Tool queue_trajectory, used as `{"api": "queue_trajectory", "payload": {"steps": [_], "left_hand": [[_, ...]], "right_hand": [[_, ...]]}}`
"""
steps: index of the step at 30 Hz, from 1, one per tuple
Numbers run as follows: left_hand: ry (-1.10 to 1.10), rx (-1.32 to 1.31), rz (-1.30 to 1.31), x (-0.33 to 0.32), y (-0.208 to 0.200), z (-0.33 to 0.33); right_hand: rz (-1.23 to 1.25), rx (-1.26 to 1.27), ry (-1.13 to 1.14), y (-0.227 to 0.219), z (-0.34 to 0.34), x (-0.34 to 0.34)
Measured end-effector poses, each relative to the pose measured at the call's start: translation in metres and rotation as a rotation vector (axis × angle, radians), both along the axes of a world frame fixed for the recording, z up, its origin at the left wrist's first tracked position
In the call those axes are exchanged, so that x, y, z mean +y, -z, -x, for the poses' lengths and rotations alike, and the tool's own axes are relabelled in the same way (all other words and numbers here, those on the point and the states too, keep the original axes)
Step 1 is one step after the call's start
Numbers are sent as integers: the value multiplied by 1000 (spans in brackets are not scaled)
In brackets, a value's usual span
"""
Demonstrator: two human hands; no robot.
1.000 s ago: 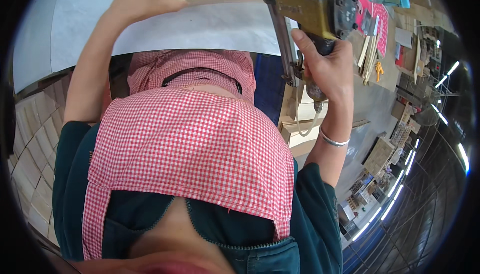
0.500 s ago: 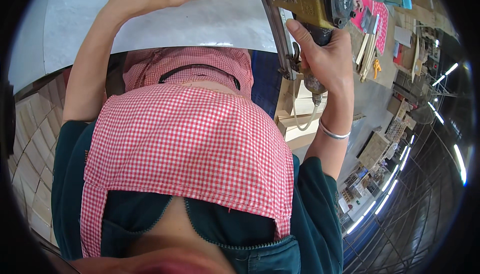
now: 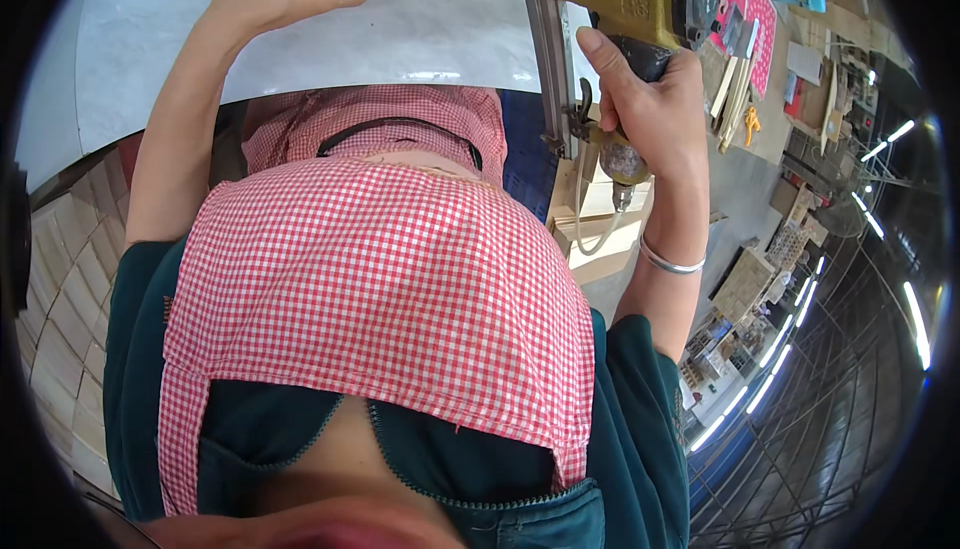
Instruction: Assembling small wooden boxes by gluing pieces together and securing them with a pneumatic staple gun.
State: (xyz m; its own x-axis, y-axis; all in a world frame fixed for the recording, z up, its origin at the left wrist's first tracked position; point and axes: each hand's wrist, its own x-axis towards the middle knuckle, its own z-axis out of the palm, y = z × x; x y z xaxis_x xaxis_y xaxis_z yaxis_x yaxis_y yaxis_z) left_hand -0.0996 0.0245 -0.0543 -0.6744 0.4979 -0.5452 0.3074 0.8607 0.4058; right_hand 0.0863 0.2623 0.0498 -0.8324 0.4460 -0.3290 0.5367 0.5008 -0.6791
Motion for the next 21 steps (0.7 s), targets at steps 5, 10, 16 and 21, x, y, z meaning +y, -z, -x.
{"api": "queue_trajectory", "payload": {"steps": [5, 10, 16, 21], "left_hand": [[-73, -431, -246, -22, 3, 2], [-93, -280, -291, -44, 39, 1], [-46, -504, -375, -36, 11, -2], [-61, -580, -628, -32, 92, 6]], "right_hand": [[-50, 94, -25, -8, 3, -16], [-71, 113, -92, -14, 3, -27], [19, 39, -172, -14, 7, -46], [30, 59, -291, -6, 21, -67]]}}
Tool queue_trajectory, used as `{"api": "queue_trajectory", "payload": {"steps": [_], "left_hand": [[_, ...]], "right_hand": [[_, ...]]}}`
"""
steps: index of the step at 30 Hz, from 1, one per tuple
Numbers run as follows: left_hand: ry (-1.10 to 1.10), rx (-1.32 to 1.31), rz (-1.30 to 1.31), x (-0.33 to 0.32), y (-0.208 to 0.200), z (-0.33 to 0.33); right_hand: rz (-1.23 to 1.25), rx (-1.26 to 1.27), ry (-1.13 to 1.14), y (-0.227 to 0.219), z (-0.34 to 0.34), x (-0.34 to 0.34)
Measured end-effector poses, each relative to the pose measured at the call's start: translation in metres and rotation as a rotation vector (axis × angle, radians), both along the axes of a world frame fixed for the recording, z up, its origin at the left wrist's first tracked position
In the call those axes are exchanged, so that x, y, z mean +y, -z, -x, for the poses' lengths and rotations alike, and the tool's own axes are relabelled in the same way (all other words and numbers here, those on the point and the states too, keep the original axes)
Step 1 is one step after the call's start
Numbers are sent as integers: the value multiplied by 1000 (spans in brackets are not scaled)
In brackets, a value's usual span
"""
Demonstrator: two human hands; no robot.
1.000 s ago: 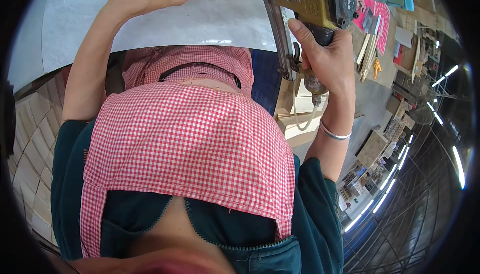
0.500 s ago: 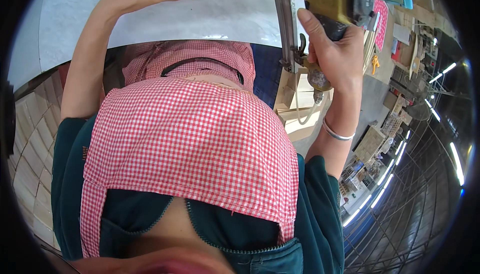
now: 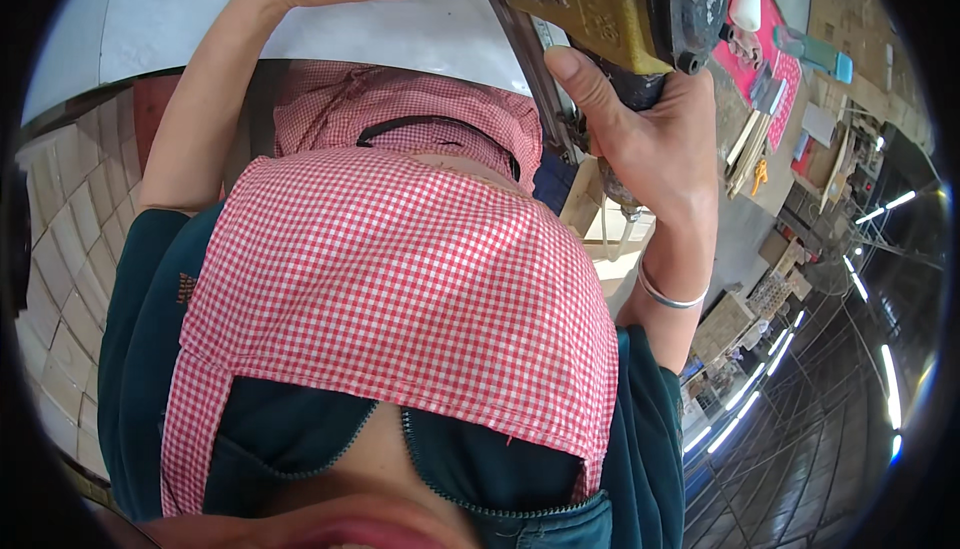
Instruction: Assembling small wooden boxes by gluing pieces together and securing them with a pneumatic staple gun.
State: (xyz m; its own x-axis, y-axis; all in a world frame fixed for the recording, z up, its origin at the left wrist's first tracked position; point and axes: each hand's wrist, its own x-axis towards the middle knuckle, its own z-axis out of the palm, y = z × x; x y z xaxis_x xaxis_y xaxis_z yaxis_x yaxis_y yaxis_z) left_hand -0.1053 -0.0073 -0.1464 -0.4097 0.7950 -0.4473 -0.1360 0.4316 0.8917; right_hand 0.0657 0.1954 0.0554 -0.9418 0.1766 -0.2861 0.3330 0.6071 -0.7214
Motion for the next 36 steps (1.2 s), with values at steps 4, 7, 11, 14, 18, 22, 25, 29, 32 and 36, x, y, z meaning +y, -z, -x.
{"api": "queue_trajectory", "payload": {"steps": [4, 7, 11, 14, 18, 22, 25, 29, 32, 36], "left_hand": [[-8, -56, -11, -2, 1, -2], [-22, -109, -15, -5, -9, -7], [-27, -160, -22, -10, -38, -14], [-34, -202, -43, -12, -37, -15], [-35, -255, -72, -10, -34, -16], [-37, -249, -134, 1, -13, -16], [-52, -143, -275, 15, 22, -14], [-30, -123, -186, 9, 9, -13], [-12, -91, -96, -2, -12, -12], [-21, -40, -5, -9, -36, -17]], "right_hand": [[-36, -26, -9, -2, 6, -8], [-37, -44, -23, -1, 8, -9], [-14, -63, -25, 1, 8, -6], [-17, -95, -24, 0, 6, -2], [-12, -69, -30, 0, 7, -6], [-11, -40, -34, -3, 8, -9], [-27, -67, -35, -6, 11, -10], [-90, -146, -83, -12, 18, -3], [-94, -145, -111, -9, 18, -3], [-52, -66, -174, -10, 19, 1]]}}
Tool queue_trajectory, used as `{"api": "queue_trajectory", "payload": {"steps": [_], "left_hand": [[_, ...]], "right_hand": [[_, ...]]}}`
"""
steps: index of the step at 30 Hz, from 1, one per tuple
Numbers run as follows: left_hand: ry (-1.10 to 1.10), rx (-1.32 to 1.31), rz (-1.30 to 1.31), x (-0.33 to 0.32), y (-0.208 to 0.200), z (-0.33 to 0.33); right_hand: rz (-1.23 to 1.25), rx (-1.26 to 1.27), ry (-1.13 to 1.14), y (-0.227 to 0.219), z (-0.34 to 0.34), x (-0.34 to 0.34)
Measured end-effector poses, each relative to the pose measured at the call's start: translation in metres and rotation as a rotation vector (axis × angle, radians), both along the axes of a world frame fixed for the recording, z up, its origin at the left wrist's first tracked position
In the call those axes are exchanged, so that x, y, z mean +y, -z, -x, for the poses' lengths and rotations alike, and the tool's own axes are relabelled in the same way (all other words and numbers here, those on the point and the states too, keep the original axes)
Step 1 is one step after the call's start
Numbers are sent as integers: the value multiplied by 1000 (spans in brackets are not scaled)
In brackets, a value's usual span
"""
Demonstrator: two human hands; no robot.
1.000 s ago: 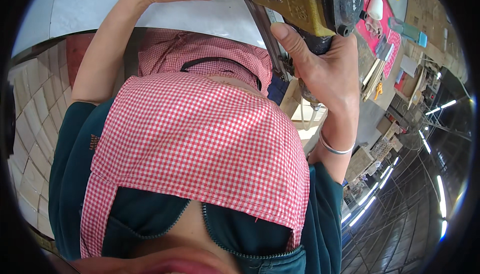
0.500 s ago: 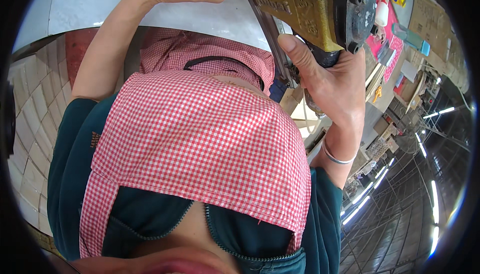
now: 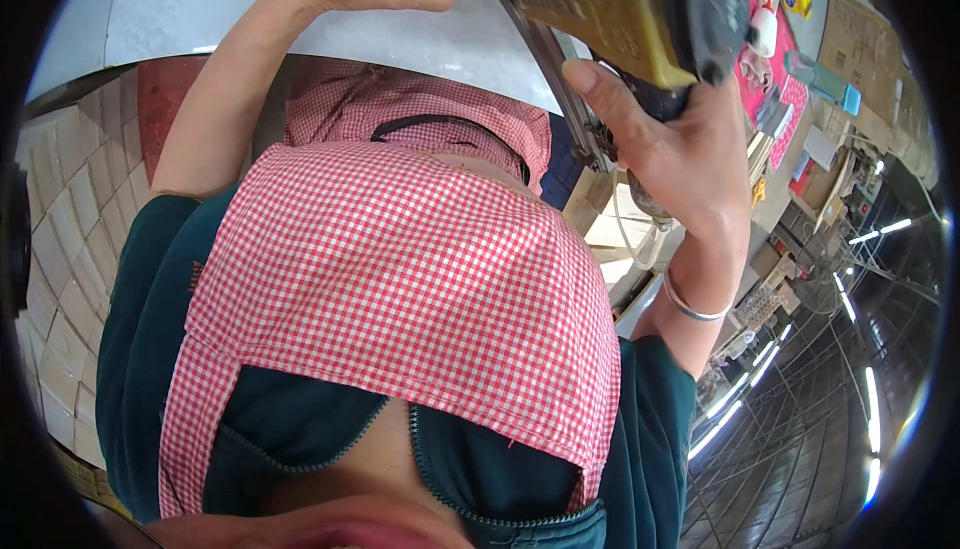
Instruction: Assembling small wooden boxes by gluing pieces together and securing them with a pneumatic staple gun.
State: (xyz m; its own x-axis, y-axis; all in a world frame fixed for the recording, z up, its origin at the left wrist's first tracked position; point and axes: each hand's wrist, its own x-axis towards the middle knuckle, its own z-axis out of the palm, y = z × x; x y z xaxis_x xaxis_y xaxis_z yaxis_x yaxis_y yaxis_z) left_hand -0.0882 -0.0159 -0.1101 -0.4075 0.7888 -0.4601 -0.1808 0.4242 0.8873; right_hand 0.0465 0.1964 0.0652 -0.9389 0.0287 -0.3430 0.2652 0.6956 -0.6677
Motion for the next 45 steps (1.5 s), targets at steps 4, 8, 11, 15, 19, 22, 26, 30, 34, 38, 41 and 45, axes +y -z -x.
{"api": "queue_trajectory", "payload": {"steps": [4, 8, 11, 15, 19, 22, 26, 30, 34, 38, 41, 45], "left_hand": [[-55, 95, 214, -13, -15, -9], [-236, 365, 237, -38, -13, -28], [-692, 1104, -115, -41, 5, -61], [-780, 1139, 153, -14, 15, -111], [-517, 788, -263, 14, 17, -112], [-623, 709, -333, 13, 3, -75], [-1259, 1023, -185, -12, -1, 16], [-1183, 706, 45, -35, 7, 107], [-1145, 999, 83, -57, 17, 115], [-1088, 976, 65, -57, 23, 125], [-1075, 956, 60, -56, 24, 124], [-1074, 897, 46, -60, 23, 123]], "right_hand": [[-33, 17, 229, -3, -13, -3], [2, 53, 336, 11, -32, 13], [50, 52, 352, 12, -41, 20], [39, 50, 396, 21, -49, 37], [83, -10, 462, 26, -57, 52], [66, -8, 463, 24, -68, 59], [37, -26, 450, 23, -65, 57], [40, 58, 397, 27, -51, 50], [-20, -93, 314, 17, -31, 43], [-14, -72, 262, 18, -24, 40], [-6, -50, 224, 20, -21, 39], [6, -10, 181, 22, -16, 38]]}}
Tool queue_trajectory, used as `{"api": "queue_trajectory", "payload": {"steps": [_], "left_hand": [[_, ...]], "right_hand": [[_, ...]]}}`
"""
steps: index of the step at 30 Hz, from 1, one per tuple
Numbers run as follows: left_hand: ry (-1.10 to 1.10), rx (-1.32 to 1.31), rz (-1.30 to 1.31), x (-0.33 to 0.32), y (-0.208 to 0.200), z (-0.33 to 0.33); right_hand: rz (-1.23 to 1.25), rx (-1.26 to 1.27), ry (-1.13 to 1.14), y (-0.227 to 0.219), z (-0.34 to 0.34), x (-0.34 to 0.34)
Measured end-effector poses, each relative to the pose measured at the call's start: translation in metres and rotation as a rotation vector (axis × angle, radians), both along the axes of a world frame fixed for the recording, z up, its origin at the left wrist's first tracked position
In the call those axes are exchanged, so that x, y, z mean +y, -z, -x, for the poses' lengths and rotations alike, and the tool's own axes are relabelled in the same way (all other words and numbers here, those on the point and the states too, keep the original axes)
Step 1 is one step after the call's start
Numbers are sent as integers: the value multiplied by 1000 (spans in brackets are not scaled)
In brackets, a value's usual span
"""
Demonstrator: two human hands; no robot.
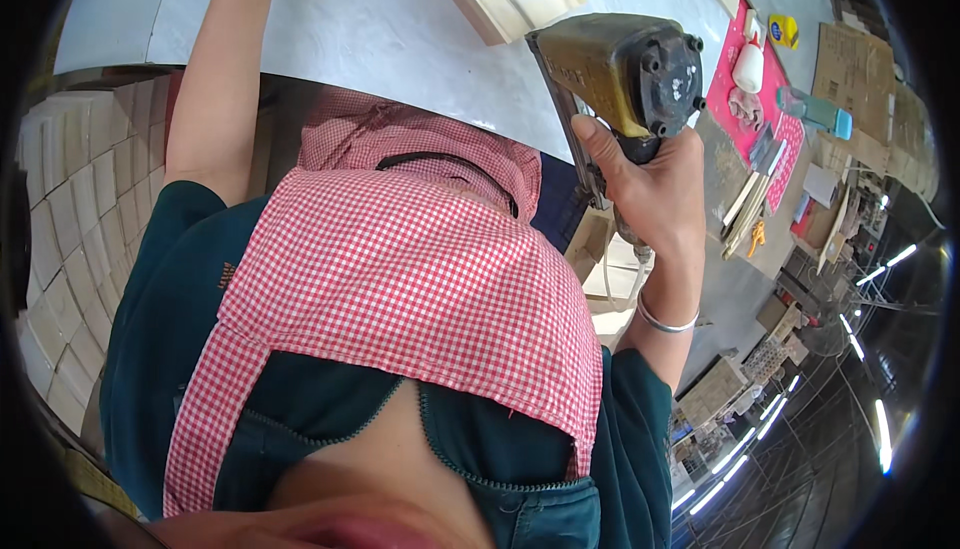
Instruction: Assembling small wooden boxes by gluing pieces together and securing them with a pneumatic staple gun.
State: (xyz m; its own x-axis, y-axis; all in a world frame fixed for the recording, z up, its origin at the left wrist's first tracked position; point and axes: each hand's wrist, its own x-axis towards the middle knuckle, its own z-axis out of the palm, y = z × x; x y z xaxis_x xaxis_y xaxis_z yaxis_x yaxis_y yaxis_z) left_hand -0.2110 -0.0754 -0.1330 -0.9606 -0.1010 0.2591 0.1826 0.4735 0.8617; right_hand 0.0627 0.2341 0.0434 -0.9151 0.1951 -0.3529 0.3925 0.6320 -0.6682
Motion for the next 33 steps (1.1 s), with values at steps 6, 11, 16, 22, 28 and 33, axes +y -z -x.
{"api": "queue_trajectory", "payload": {"steps": [6, 11, 16, 22, 28, 33], "left_hand": [[19, -73, -51, -1, -6, 1], [38, -123, -98, -3, -11, 0], [46, -122, -122, -4, -16, -3], [39, -88, -142, -1, -21, -10], [33, -123, -171, 1, -22, -10], [20, -86, -119, 0, -21, -9]], "right_hand": [[-12, 65, -37, 3, 5, -3], [-1, 37, -19, -1, 7, -2], [-11, -50, 25, -7, 11, 5], [-30, 2, -10, -9, 19, 15], [-66, -43, -35, -11, 26, 15], [-32, -67, -29, -10, 29, 17]]}}
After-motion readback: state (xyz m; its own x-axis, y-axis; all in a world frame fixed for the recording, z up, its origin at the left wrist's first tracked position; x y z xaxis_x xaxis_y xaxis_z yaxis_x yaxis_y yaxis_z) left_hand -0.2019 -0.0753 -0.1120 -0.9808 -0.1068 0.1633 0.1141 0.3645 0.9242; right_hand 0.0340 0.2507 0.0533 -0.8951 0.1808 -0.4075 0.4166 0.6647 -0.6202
